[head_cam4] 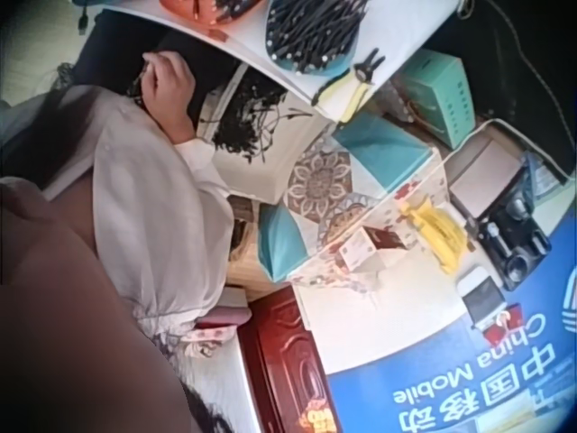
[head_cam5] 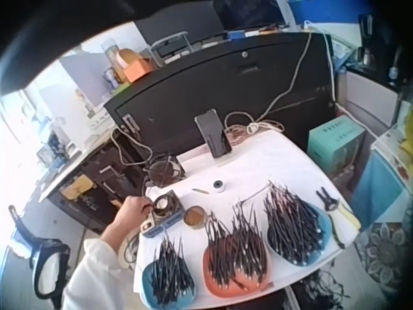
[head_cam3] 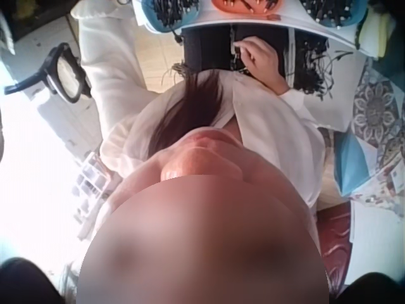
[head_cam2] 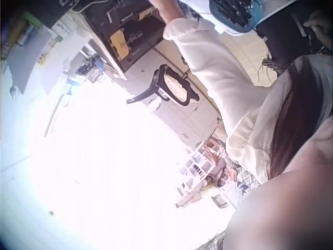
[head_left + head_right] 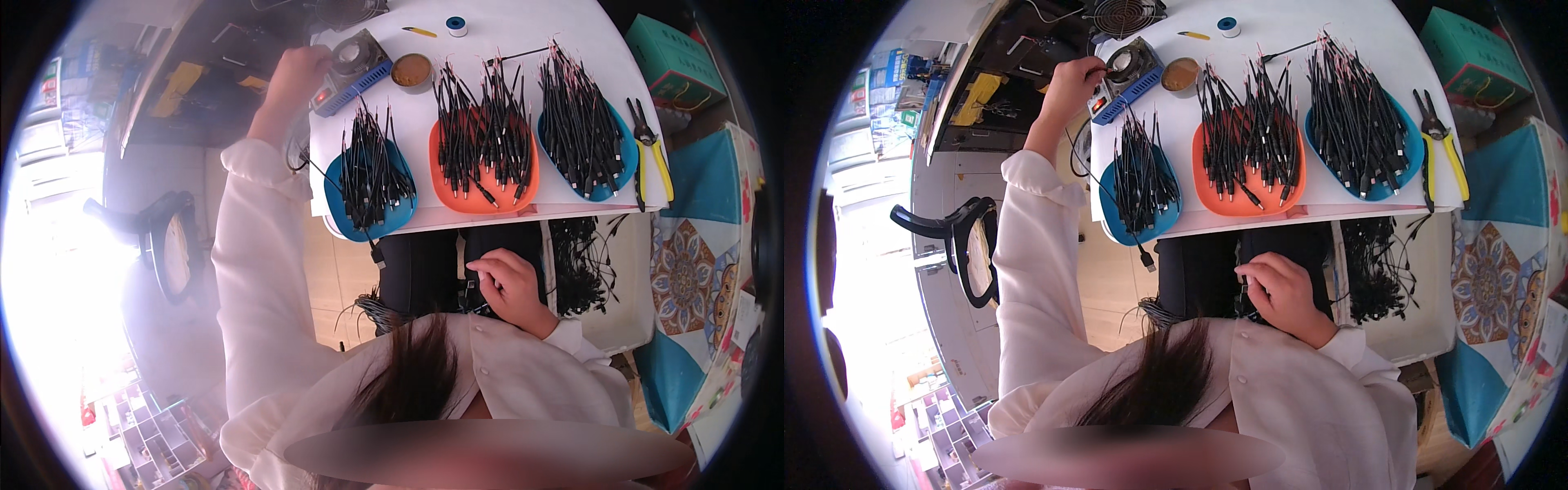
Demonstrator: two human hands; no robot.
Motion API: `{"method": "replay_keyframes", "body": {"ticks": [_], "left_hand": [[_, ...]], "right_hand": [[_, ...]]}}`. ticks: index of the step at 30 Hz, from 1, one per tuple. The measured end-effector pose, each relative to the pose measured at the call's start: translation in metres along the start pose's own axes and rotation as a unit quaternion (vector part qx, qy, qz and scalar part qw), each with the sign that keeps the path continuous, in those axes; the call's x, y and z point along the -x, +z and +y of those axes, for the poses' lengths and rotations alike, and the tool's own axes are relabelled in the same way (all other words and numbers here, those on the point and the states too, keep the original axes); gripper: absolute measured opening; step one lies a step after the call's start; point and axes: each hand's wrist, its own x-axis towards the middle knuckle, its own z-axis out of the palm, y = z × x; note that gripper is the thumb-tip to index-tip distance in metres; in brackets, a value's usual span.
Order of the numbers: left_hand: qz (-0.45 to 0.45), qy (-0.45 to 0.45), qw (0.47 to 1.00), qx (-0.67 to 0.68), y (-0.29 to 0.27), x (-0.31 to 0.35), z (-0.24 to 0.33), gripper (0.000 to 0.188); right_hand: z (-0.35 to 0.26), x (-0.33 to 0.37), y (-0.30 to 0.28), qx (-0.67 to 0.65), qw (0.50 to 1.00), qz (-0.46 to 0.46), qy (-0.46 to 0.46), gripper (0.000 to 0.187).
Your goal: The person sits on the floor and repeatedly picks up black wires, attaches small connectors to their ends, and places the finished units into trays. The person handles the wires and connectors by hand and organizes the completed items into separate containers.
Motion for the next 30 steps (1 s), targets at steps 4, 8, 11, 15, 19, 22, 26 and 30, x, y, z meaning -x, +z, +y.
{"method": "replay_keyframes", "body": {"ticks": [4, 8, 11, 15, 19, 22, 26, 30], "left_hand": [[-0.020, 0.015, 0.999, -0.025, -0.003, -0.004, 0.000, 0.013], [-0.029, 0.041, 0.997, -0.051, -0.003, -0.010, -0.001, 0.012], [-0.033, 0.038, 0.997, -0.053, -0.002, -0.012, -0.002, 0.012], [-0.033, 0.042, 0.997, -0.060, -0.001, -0.014, -0.002, 0.012], [-0.030, 0.043, 0.996, -0.068, 0.000, -0.014, 0.000, 0.012], [-0.027, -0.010, 0.999, -0.034, -0.006, -0.007, 0.008, 0.014], [0.055, -0.049, 0.996, 0.060, -0.038, 0.027, 0.037, 0.015], [0.167, -0.074, 0.963, 0.196, -0.096, 0.087, 0.097, 0.016]], "right_hand": [[0.000, 0.000, 0.000, 0.011, 1.000, 0.004, -0.003, 0.016], [0.000, 0.001, 0.000, 0.010, 1.000, 0.005, -0.005, 0.015], [0.002, 0.000, 0.001, -0.007, 0.999, 0.023, -0.026, 0.017], [0.001, 0.000, 0.000, -0.017, 0.999, 0.030, -0.030, 0.017], [-0.002, 0.002, -0.001, 0.003, 1.000, 0.013, -0.009, 0.016], [-0.003, 0.004, -0.001, 0.005, 1.000, 0.017, -0.004, 0.015], [-0.003, 0.009, 0.004, 0.006, 1.000, 0.024, -0.018, 0.013], [-0.009, 0.013, 0.005, -0.031, 0.999, 0.023, -0.018, 0.014]]}}
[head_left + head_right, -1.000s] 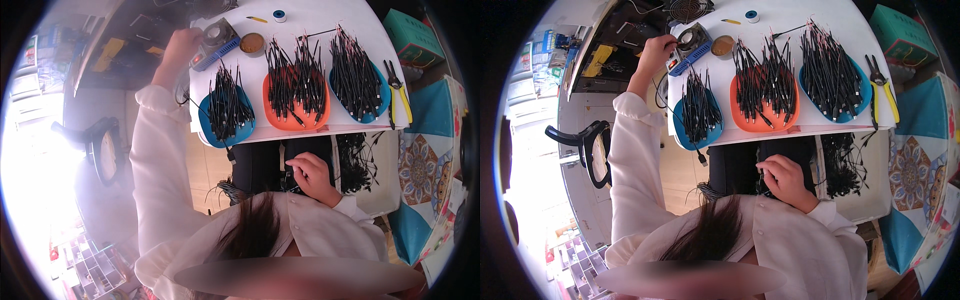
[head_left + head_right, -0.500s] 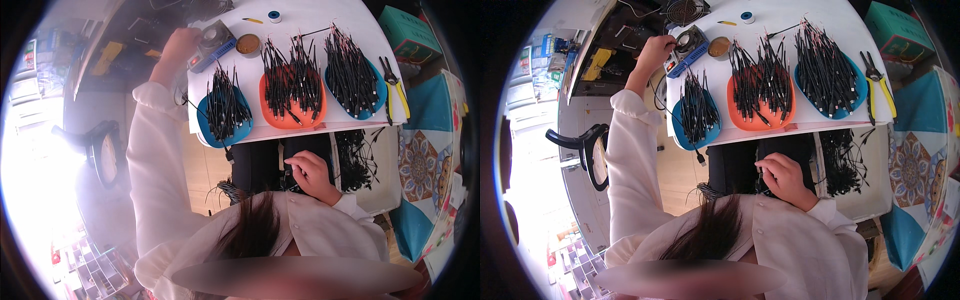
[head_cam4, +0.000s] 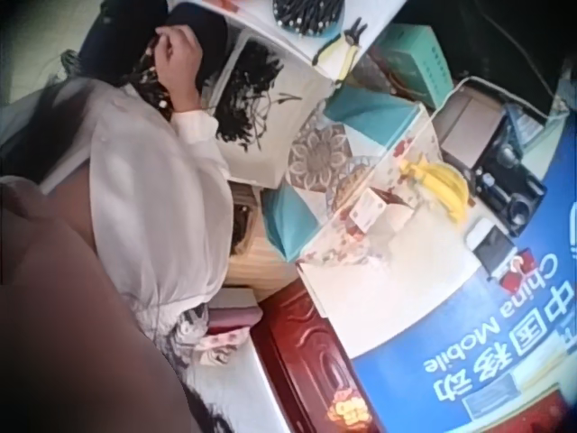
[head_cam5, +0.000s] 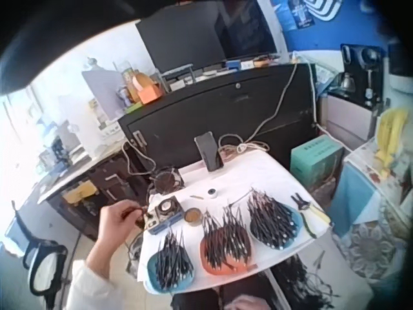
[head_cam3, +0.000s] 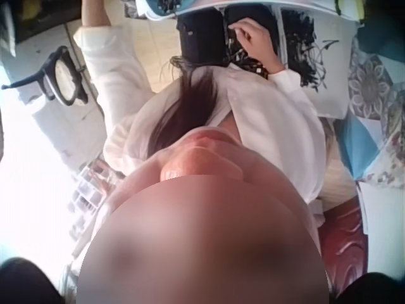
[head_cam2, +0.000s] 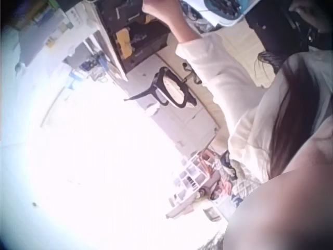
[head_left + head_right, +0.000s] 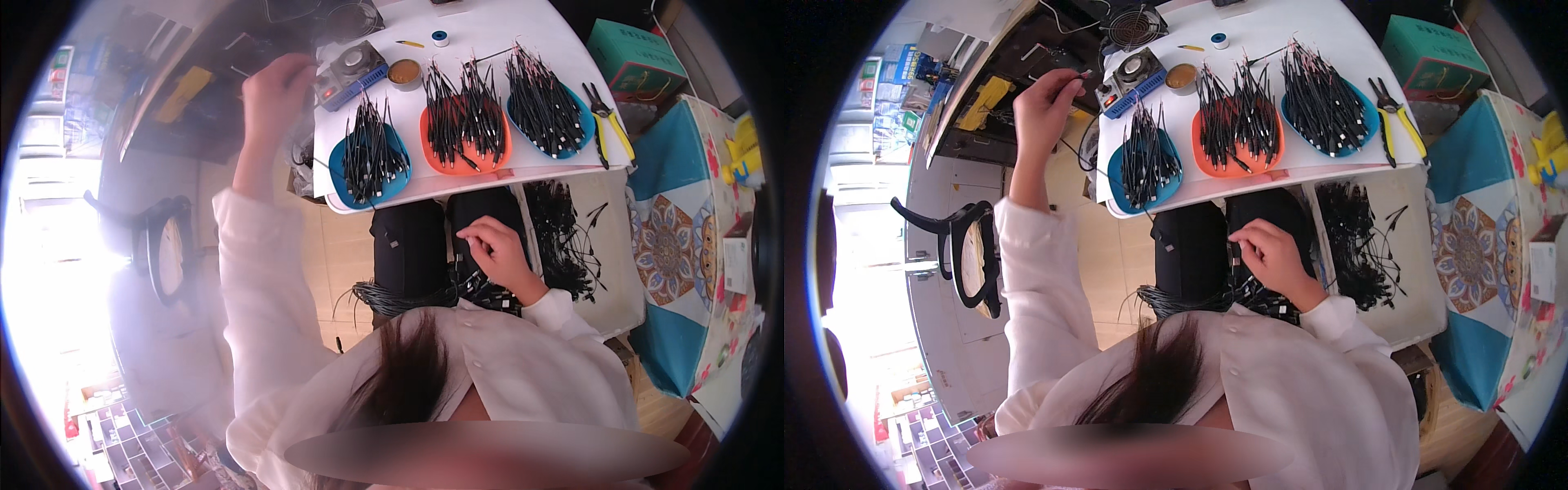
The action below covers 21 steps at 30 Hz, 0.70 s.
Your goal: The person sits on the floor and repeatedly picks up black wires, attaches small connectors to their ends, and places the finished units into trays. The person handles the wires and connectors by hand and organizes the completed items into separate containers.
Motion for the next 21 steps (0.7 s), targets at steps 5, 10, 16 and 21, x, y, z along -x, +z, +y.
{"method": "replay_keyframes", "body": {"ticks": [5, 10, 16, 21], "left_hand": [[0.047, 0.050, 0.936, 0.344, -0.050, 0.073, 0.100, 0.016], [-0.075, 0.059, 0.797, 0.596, -0.037, 0.112, 0.160, 0.016], [-0.184, -0.026, 0.580, 0.793, 0.015, 0.137, 0.189, 0.016], [-0.169, -0.044, 0.537, 0.825, 0.034, 0.147, 0.219, 0.014]], "right_hand": [[-0.039, -0.010, -0.012, -0.067, 0.997, 0.028, -0.027, 0.015], [-0.113, -0.025, -0.023, -0.177, 0.973, 0.069, -0.127, 0.032], [-0.172, -0.006, -0.033, -0.144, 0.983, 0.033, -0.114, 0.032], [-0.188, 0.016, -0.041, -0.016, 0.988, 0.119, -0.098, 0.024]]}}
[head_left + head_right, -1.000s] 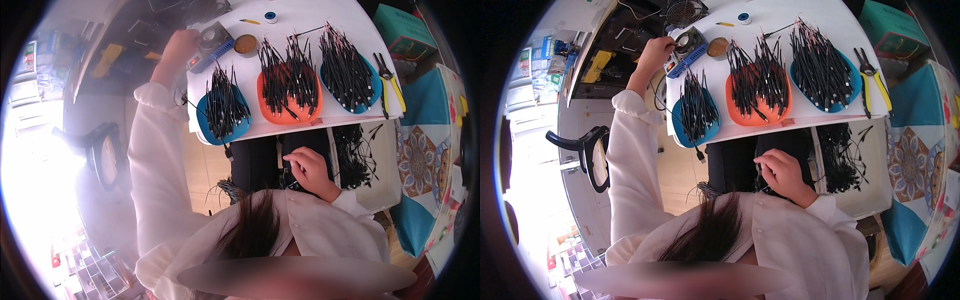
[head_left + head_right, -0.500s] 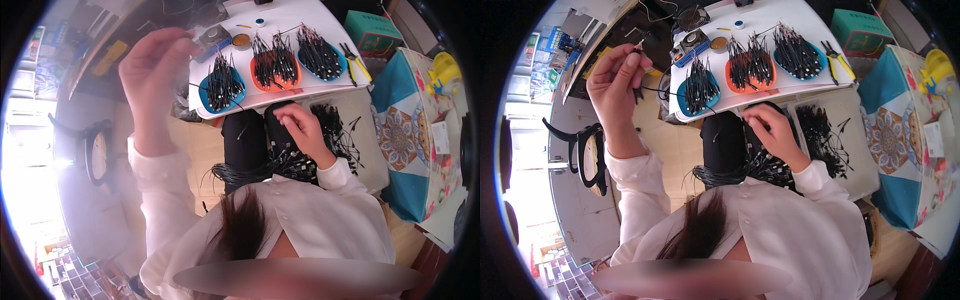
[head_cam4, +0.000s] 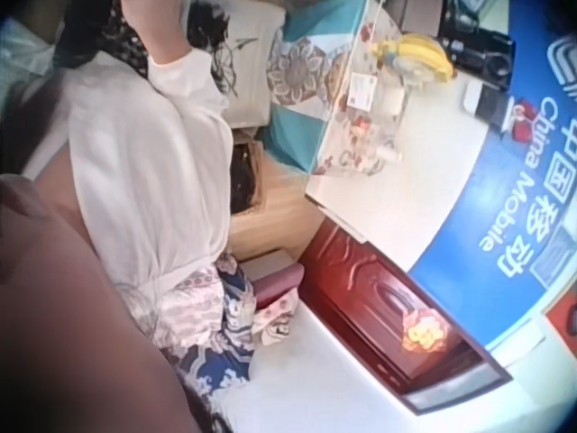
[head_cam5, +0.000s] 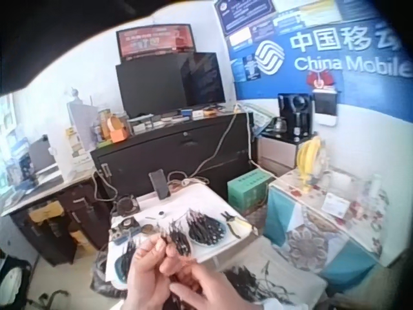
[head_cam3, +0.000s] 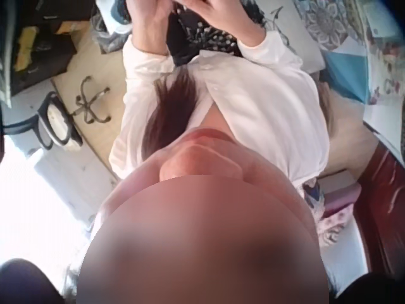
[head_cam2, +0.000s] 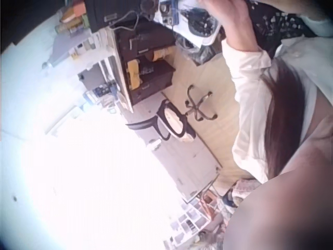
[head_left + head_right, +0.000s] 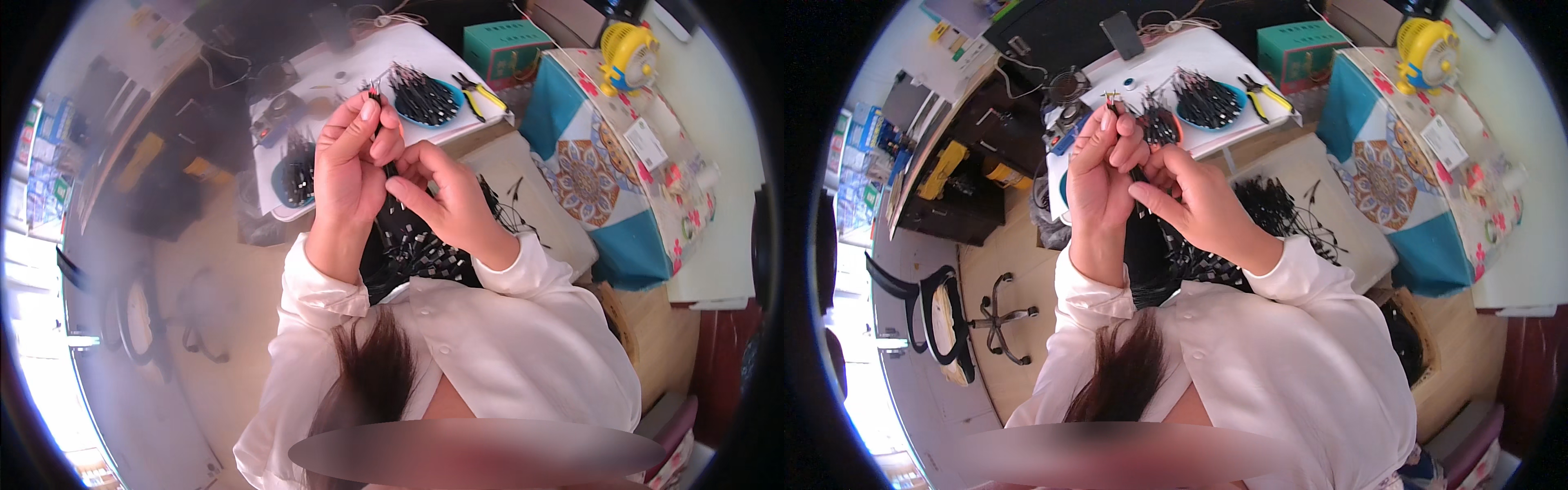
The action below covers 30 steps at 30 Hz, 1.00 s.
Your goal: The person sits on the floor and repeatedly picks up black wires, attaches small connectors to their ends, and places the finished units into trays. The person handles the wires and connectors by hand and organizes the completed items into separate containers.
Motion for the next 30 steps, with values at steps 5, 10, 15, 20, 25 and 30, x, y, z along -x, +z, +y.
{"method": "replay_keyframes", "body": {"ticks": [5, 10, 15, 20, 25, 30], "left_hand": [[-0.043, 0.036, 0.989, -0.135, 0.031, -0.001, -0.029, 0.034], [-0.043, 0.020, 0.967, -0.249, -0.001, 0.015, -0.020, 0.048], [0.079, -0.104, 0.902, -0.412, -0.079, 0.069, 0.001, 0.028], [0.233, -0.187, 0.864, -0.406, -0.134, 0.128, 0.012, 0.023], [0.287, -0.169, 0.825, -0.457, -0.160, 0.138, 0.025, 0.022], [0.271, -0.069, 0.616, -0.737, -0.199, 0.102, 0.042, 0.017]], "right_hand": [[-0.004, 0.017, -0.040, 0.077, 0.987, 0.121, -0.076, 0.017], [-0.012, 0.044, -0.143, 0.001, 0.957, 0.275, -0.088, 0.017], [0.042, 0.089, -0.192, 0.117, 0.959, 0.225, 0.123, 0.015], [0.204, 0.129, -0.189, 0.187, 0.916, 0.112, 0.337, 0.025], [0.332, 0.133, -0.155, 0.424, 0.830, -0.039, 0.362, 0.031], [0.330, 0.092, -0.116, 0.359, 0.875, -0.074, 0.317, 0.026]]}}
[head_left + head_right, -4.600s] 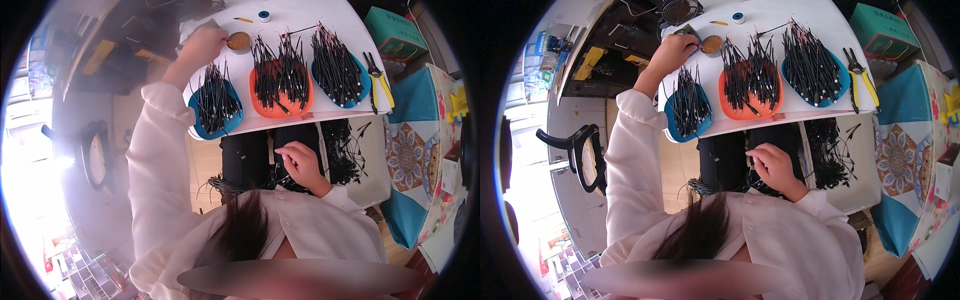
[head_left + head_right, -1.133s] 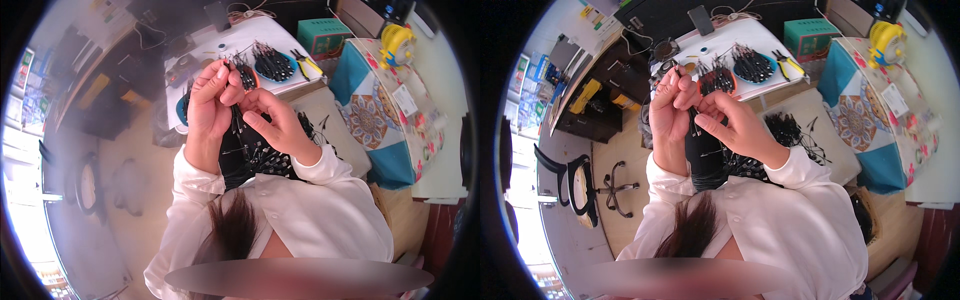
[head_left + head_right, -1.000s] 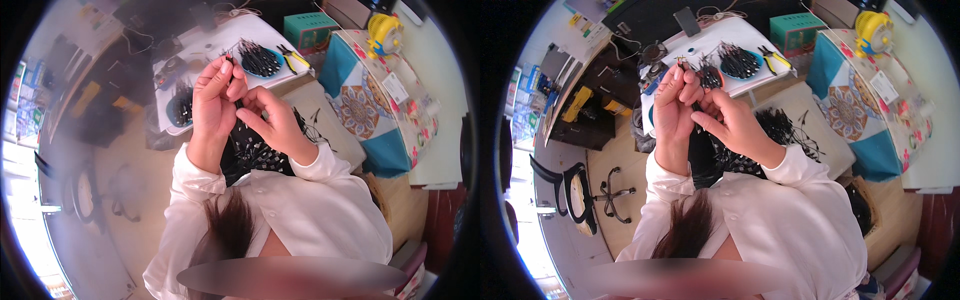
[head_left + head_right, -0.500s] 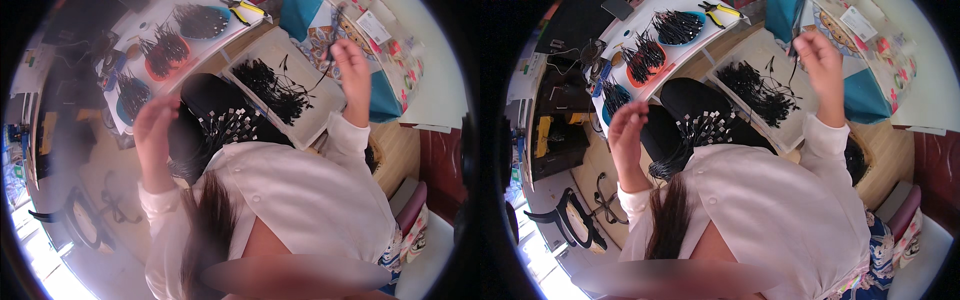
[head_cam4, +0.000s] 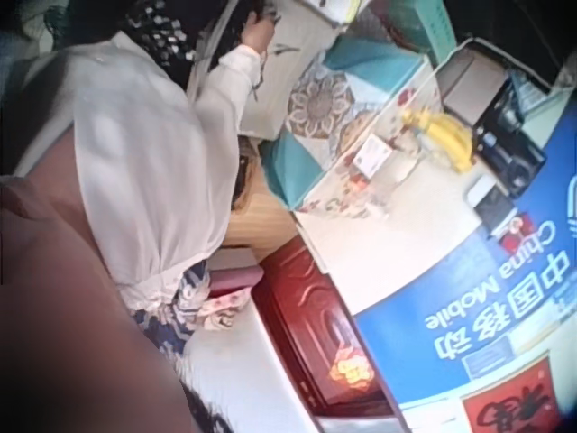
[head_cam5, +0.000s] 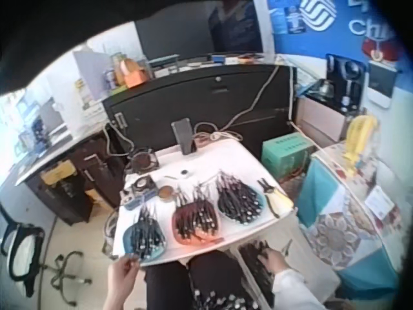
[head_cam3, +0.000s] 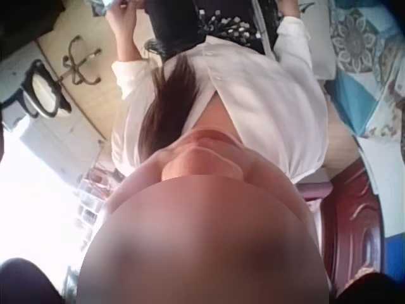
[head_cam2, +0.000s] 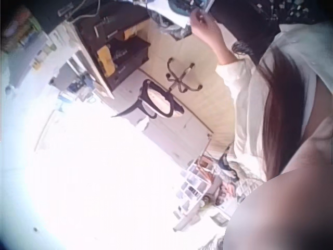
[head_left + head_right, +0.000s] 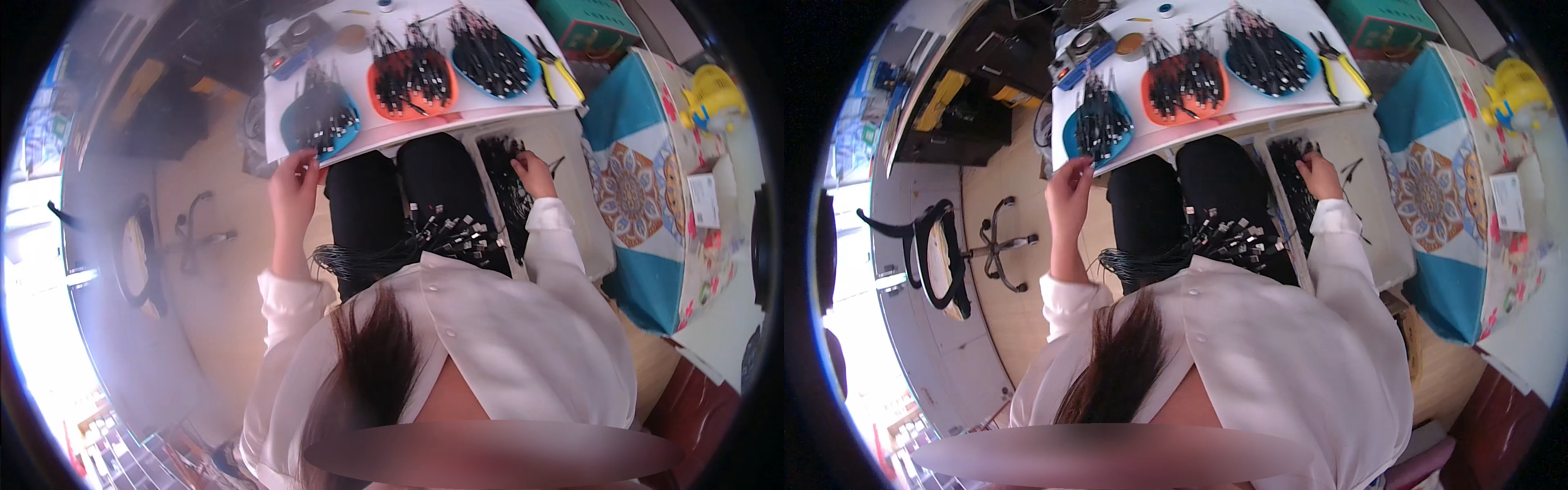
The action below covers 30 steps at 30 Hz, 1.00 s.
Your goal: The person sits on the floor and repeatedly picks up black wires, attaches small connectors to their ends, and places the finished units into trays. The person handles the wires and connectors by hand and organizes the completed items into separate containers.
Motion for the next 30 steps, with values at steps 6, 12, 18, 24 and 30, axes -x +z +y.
{"method": "replay_keyframes", "body": {"ticks": [6, 12, 18, 24, 30], "left_hand": [[0.081, 0.130, 0.973, -0.173, 0.037, -0.092, 0.003, 0.015], [0.061, 0.048, 0.957, -0.281, 0.064, -0.136, 0.021, 0.026], [0.073, 0.001, 0.969, -0.235, 0.070, -0.145, 0.010, 0.019], [0.203, 0.023, 0.973, 0.103, 0.035, -0.137, 0.006, 0.015], [0.107, -0.052, 0.831, 0.544, 0.007, -0.096, 0.043, 0.013]], "right_hand": [[-0.124, 0.019, -0.055, -0.143, 0.981, -0.112, -0.071, 0.019], [-0.221, 0.011, -0.081, -0.128, 0.968, -0.097, -0.195, 0.019], [-0.273, -0.040, -0.051, -0.106, 0.961, -0.039, -0.253, 0.019], [-0.270, -0.064, -0.041, 0.095, 0.978, 0.033, -0.183, 0.023], [-0.269, -0.055, -0.035, 0.153, 0.970, -0.033, -0.185, 0.020]]}}
